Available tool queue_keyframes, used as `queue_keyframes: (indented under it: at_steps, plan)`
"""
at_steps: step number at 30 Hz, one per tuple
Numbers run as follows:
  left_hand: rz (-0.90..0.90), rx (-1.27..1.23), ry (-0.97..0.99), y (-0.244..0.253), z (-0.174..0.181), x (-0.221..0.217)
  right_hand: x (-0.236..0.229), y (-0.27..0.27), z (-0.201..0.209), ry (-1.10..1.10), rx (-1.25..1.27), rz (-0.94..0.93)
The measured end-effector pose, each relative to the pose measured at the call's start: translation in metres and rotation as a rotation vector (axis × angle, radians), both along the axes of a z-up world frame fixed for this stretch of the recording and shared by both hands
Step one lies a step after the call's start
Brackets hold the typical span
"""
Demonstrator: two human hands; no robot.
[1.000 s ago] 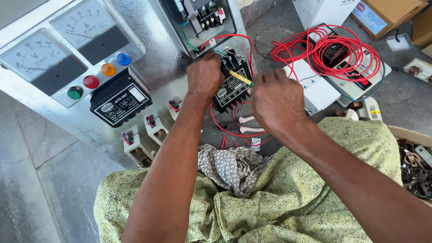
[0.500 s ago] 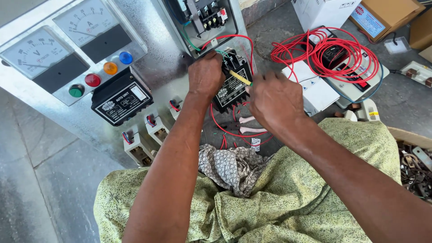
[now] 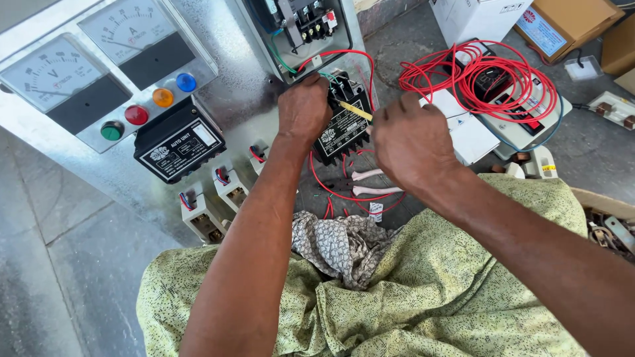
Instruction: The person works on an electrical panel, tightening screws on electrical components with a screwdriver. The person then measures wires by hand and connects them to components on the panel using pliers.
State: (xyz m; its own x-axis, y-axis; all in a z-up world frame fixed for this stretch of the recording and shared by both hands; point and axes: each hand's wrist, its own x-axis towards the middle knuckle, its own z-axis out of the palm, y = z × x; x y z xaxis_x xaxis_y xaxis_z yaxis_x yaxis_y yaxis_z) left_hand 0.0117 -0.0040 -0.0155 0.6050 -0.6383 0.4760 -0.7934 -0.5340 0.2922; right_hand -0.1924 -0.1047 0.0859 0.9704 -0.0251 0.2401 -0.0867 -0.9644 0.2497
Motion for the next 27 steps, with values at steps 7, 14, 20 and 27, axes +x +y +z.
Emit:
queue_keyframes:
  at_steps: [7, 14, 20, 27]
  plan:
    - [-0.028, -0.030, -0.011, 0.000, -0.003, 0.004, 0.032, -0.048, -0.046, 0.389, 1.668, -0.718]
    - [-0.140, 0.029, 0.080, 0.019, 0.020, -0.009, 0.009, -0.020, -0.047, -0.028, 1.062, -0.324]
    - [-0.128, 0.140, 0.154, 0.025, 0.029, -0.013, 0.011, -0.006, -0.036, 0.036, 0.247, -0.114]
    - [-0.071, 0.179, 0.198, 0.020, 0.024, -0.016, 0.028, -0.020, -0.028, 0.322, 1.719, -0.733]
